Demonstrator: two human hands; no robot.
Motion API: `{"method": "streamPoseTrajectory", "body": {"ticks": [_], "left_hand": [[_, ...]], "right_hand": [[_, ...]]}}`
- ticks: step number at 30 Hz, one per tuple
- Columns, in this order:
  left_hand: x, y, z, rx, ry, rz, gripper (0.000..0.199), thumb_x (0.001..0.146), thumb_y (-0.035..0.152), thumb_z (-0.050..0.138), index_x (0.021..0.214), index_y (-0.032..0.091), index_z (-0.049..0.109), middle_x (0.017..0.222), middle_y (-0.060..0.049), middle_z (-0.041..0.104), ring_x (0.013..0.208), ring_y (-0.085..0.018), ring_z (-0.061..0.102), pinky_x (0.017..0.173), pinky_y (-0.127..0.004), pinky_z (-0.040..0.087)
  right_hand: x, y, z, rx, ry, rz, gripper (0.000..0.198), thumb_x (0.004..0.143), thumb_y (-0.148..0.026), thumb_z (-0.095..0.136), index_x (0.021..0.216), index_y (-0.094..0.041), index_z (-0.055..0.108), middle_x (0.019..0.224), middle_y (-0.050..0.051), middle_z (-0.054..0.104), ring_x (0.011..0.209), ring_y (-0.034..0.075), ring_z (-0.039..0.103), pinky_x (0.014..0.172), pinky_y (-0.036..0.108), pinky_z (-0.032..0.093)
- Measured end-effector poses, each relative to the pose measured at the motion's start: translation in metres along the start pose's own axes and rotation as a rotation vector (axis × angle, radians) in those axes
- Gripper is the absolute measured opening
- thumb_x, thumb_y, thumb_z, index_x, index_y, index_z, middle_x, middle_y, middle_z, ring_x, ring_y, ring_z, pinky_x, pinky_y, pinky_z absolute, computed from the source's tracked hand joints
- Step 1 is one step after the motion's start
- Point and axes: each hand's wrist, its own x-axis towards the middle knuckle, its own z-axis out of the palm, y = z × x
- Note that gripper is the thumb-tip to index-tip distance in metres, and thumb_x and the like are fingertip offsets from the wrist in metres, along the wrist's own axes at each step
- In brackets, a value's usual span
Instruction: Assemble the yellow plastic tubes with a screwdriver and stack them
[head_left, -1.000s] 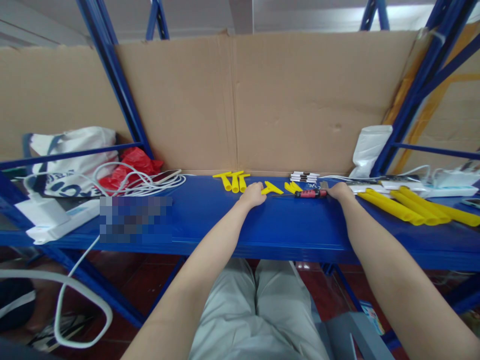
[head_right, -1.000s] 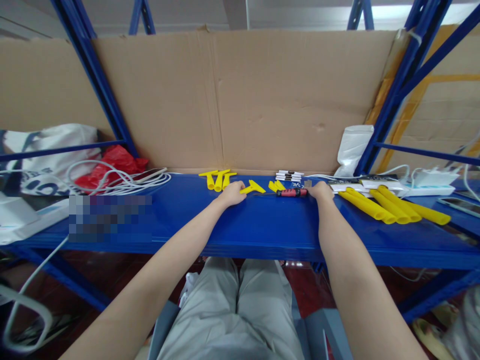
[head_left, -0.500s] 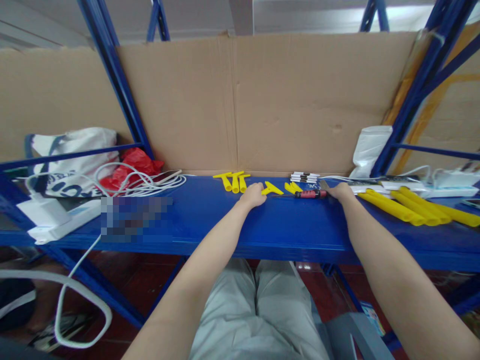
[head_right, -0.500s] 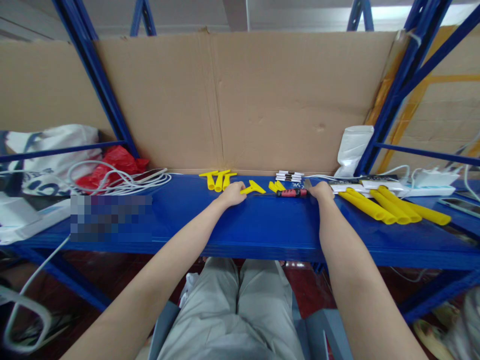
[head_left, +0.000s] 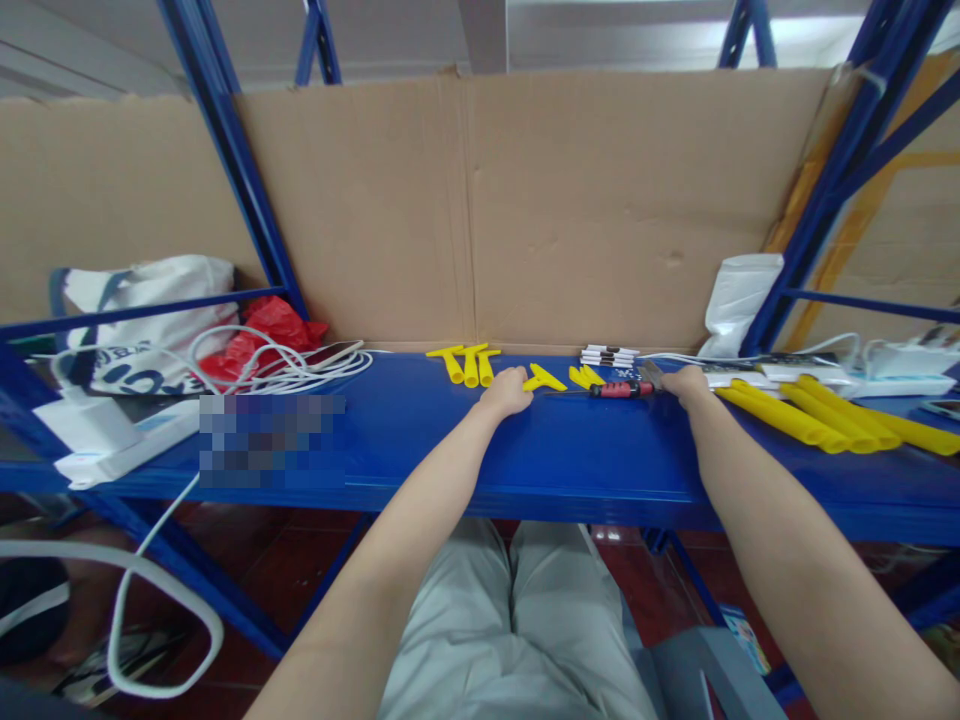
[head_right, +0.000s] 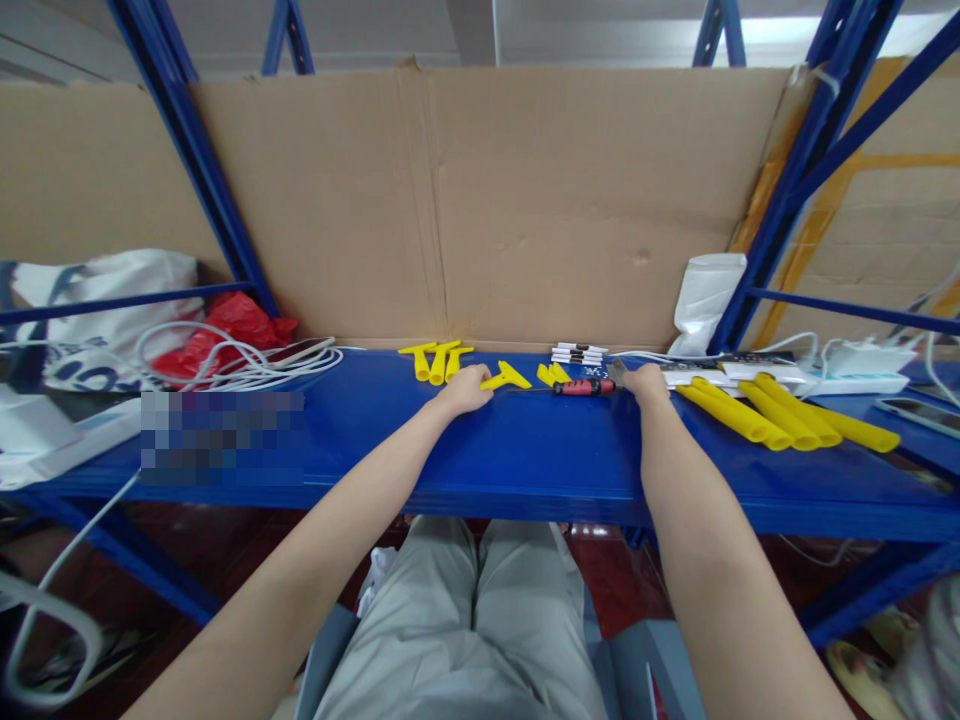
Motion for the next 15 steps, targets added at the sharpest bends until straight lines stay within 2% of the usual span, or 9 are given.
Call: {"method": "streamPoseTrajectory", "body": {"ticks": [4,8,15], "left_hand": [[0.000,0.000,0.001,0.002,0.003,-0.001,0.026,0.078,0.016,0.050,0.102,0.012,0.059,0.108,-0.011,0.064,0.102,-0.023,0.059,0.087,-0.030,0.045],[0.000,0.000,0.001,-0.001,0.010,0.004,0.026,0.078,0.015,0.051,0.102,0.012,0.059,0.109,-0.012,0.064,0.102,-0.023,0.059,0.087,-0.030,0.045],[-0.001,0.002,-0.001,0.001,0.001,0.001,0.027,0.078,0.016,0.051,0.104,0.011,0.059,0.109,-0.012,0.064,0.103,-0.022,0.059,0.088,-0.029,0.044]], "right_hand": [[-0.004,-0.002,-0.003,-0.008,-0.009,0.005,0.057,0.075,-0.046,0.060,0.111,-0.001,0.062,0.110,0.026,0.061,0.102,0.033,0.060,0.077,0.035,0.051],[-0.015,-0.008,-0.011,-0.098,0.007,-0.056,0.060,0.080,-0.045,0.054,0.115,0.003,0.059,0.114,0.029,0.059,0.109,0.033,0.057,0.086,0.036,0.047],[-0.023,-0.010,-0.014,-0.098,0.081,-0.101,0.050,0.076,-0.033,0.060,0.111,0.002,0.062,0.111,0.029,0.060,0.106,0.033,0.058,0.087,0.037,0.047]]}}
